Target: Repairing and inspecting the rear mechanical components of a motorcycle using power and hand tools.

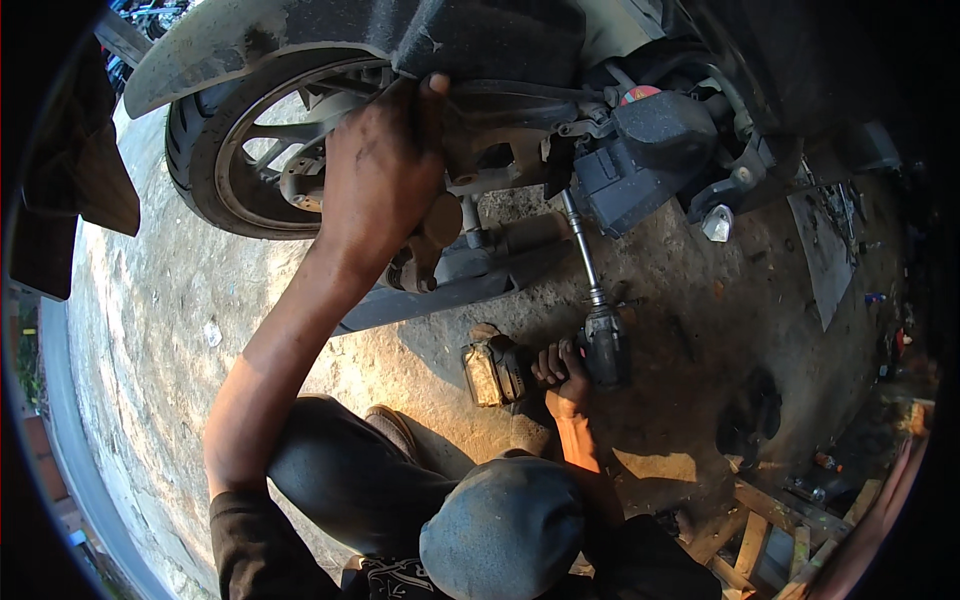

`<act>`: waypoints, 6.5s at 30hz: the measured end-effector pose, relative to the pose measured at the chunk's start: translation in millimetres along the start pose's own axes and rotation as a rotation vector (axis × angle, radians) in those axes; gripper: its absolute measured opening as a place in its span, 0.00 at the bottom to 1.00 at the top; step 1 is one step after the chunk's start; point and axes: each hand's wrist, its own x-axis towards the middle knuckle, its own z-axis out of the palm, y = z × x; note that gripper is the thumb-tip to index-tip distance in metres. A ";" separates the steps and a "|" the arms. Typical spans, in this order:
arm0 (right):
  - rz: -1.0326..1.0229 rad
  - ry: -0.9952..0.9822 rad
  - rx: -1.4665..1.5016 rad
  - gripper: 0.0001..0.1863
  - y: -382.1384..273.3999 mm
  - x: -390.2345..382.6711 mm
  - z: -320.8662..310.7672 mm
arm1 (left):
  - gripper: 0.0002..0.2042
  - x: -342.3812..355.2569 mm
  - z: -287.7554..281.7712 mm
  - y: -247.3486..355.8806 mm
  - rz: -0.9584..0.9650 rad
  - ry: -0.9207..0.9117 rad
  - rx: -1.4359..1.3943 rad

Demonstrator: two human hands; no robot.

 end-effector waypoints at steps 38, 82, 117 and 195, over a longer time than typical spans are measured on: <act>-0.069 0.152 -0.164 0.11 -64.1 -52.5 -14.6 | 0.20 -1.8 -7.4 3.1 -0.036 -0.023 -0.043; -0.853 0.485 -1.126 0.23 -91.1 121.1 236.9 | 0.21 -0.2 -37.8 10.3 0.067 -0.111 -0.227; -1.065 0.710 -1.255 0.12 -70.7 126.1 235.1 | 0.27 1.9 -34.8 6.4 0.044 -0.166 -0.127; -1.017 0.797 -1.385 0.14 -532.1 255.8 -72.8 | 0.28 -13.0 36.0 4.7 -0.167 -0.072 0.131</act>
